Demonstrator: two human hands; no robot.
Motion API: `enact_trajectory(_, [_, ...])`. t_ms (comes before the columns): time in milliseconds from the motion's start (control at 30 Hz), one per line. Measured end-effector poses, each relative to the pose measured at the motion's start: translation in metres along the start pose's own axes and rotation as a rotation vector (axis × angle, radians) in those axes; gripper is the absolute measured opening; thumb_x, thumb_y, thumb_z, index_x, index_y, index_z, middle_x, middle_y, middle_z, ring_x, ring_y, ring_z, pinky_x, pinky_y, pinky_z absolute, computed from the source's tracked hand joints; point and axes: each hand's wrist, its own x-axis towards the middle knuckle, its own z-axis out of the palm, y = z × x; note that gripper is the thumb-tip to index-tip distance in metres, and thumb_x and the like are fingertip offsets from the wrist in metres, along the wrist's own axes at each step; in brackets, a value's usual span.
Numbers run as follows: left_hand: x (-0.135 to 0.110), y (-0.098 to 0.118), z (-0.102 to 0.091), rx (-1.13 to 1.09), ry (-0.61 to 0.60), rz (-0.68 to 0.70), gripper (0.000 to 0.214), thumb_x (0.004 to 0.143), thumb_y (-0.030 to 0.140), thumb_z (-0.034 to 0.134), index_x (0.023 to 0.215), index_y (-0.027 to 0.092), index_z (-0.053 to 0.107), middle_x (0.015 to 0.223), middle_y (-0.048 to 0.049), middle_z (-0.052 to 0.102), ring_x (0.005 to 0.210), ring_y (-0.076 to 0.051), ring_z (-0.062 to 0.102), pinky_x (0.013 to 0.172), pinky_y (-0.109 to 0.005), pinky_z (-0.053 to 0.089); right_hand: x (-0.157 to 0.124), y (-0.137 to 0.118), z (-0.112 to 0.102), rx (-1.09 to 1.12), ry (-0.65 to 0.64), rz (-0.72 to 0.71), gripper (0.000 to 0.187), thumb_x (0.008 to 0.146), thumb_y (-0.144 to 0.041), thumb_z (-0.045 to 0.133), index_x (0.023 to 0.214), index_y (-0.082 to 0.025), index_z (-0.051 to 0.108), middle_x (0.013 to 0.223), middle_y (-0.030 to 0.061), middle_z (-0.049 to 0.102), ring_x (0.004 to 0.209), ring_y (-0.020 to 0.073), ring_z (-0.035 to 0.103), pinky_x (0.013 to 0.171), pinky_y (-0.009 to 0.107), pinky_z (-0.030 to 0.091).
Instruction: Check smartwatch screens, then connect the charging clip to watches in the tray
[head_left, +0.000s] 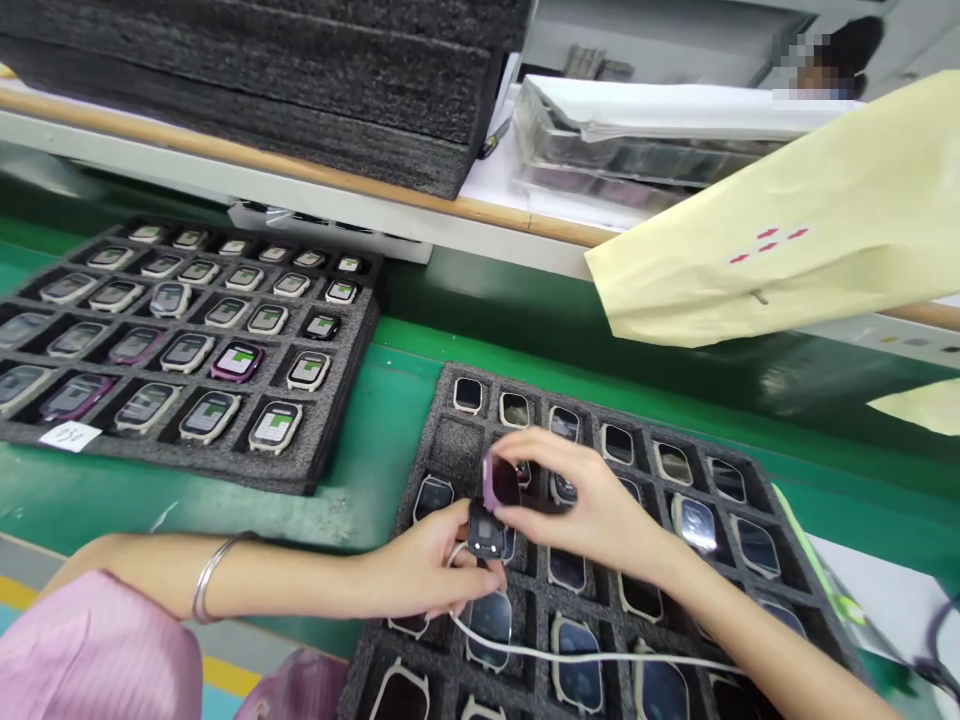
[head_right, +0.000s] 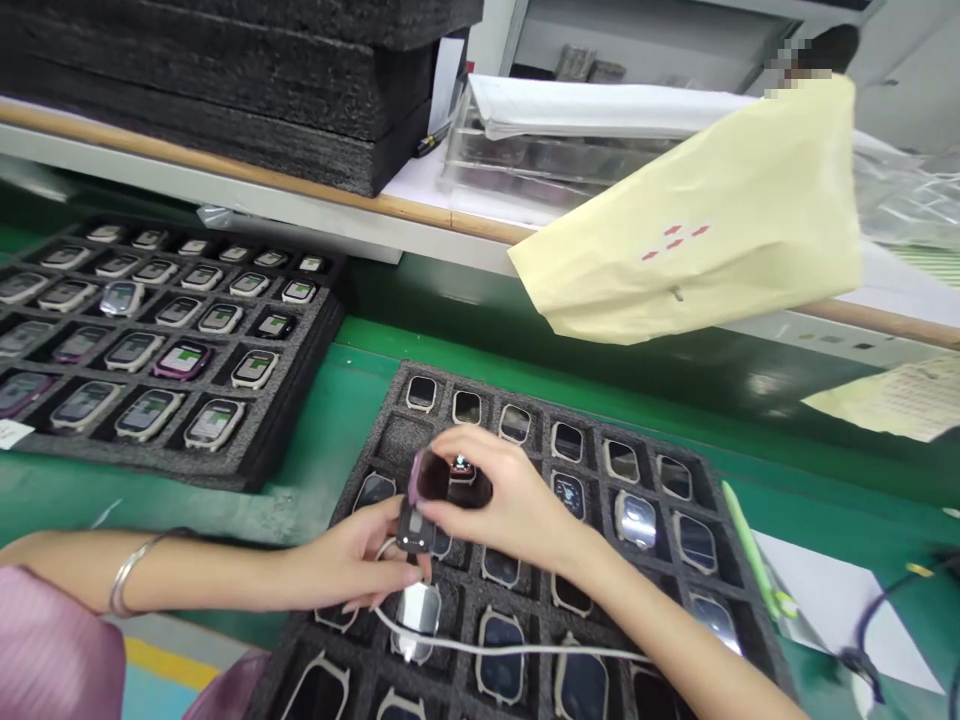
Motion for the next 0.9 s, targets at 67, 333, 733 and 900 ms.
enact_trajectory(67, [0.000,-0.001,0.000,0.020,-0.006,-0.005,0.046,0.077,0.020,0.066,0.116,0.017,0.042,0.084,-0.0001,0.057,0.041,-0.002,0.041,0.034,-0.013,0.031,-0.018,-0.006,0.005,-0.031,-0.009,0.002,0.032,0.078,-0.020,0.069,0.109,-0.019,0.059,0.105,0.0070,0.063,0.096,0.0239,0.060,0.085,0.038,0.050])
enact_trajectory(333, [0.000,-0.006,0.003,0.066,0.056,0.121,0.049,0.074,0.023,0.071,0.118,0.017,0.050,0.095,-0.0034,0.055,0.071,-0.011,0.051,0.061,-0.022,0.042,-0.046,-0.011,0.019,-0.240,0.041,-0.166,0.047,0.086,-0.026,0.065,0.128,-0.013,0.048,0.115,0.0154,0.062,0.098,0.0286,0.061,0.089,0.048,0.049])
enact_trajectory(733, [-0.002,0.002,0.004,0.112,0.072,-0.029,0.045,0.082,0.043,0.063,0.112,0.014,0.048,0.046,0.0104,0.042,0.033,-0.006,0.035,0.033,-0.016,0.025,-0.043,-0.016,0.026,-0.340,0.050,-0.178,0.031,0.092,-0.021,0.052,0.121,-0.010,0.053,0.110,0.0173,0.064,0.093,0.0299,0.063,0.078,0.048,0.054])
enact_trajectory(900, [-0.003,0.009,0.005,0.077,0.075,-0.026,0.033,0.084,0.043,0.060,0.096,0.014,0.050,0.041,0.0095,0.044,0.029,-0.005,0.035,0.030,-0.014,0.023,-0.046,-0.003,0.041,-0.215,0.182,-0.174,0.035,0.081,-0.017,0.059,0.116,-0.013,0.055,0.104,0.0144,0.064,0.090,0.0276,0.063,0.077,0.044,0.055])
